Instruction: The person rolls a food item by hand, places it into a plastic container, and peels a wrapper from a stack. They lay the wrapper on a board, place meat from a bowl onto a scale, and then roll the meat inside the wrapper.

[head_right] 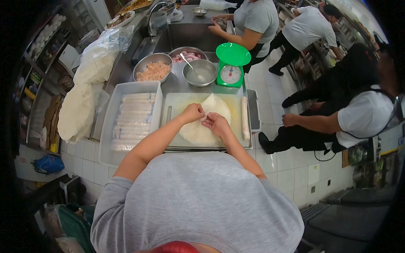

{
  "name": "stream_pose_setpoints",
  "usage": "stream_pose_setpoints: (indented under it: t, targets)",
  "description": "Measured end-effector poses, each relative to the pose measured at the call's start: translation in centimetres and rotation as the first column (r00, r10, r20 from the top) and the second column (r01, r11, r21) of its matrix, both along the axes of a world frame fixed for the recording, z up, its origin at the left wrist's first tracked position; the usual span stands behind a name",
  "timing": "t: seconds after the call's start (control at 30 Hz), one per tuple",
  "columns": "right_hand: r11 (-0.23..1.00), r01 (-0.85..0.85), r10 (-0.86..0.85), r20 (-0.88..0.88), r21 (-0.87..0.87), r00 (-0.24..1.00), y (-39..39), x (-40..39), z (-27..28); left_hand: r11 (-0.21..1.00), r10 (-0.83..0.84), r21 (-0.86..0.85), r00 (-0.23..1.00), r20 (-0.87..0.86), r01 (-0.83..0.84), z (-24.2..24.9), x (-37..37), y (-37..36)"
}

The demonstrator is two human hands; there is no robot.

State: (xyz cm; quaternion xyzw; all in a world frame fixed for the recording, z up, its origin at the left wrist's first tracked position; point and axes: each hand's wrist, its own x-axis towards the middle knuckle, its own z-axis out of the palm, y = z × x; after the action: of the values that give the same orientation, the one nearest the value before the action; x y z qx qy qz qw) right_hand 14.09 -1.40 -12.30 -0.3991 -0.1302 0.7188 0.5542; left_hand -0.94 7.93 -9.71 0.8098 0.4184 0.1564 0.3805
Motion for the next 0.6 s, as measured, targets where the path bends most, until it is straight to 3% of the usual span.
stream_pose_setpoints:
  t: [0.13,0.23,0.33,0.6]
  targets:
    - [1.000,0.015,-0.016,0.010,0.011,1.000,-0.2,-0.2,0.3,0.992,-0.047,-0.117,0.999,-0.012,0.046,0.4,-0.2,0.0]
    - [0.999,-0.005,0.003,0.061,0.042,0.998,-0.1,-0.2,-0.3,0.988,-0.153,-0.018,0.988,-0.035,0.152,1.1,-0.3,-0.5]
    - [1.000,0.000,-0.002,0.089,0.028,0.996,-0.1,-0.6,0.7,0.983,-0.128,0.121,0.986,-0.107,0.140,1.1,0.0,-1.3]
    - [0.999,0.029,-0.031,0.106,0.020,0.994,-0.1,-0.7,0.2,0.974,-0.082,-0.219,0.993,-0.084,0.062,1.8,-0.6,-0.1]
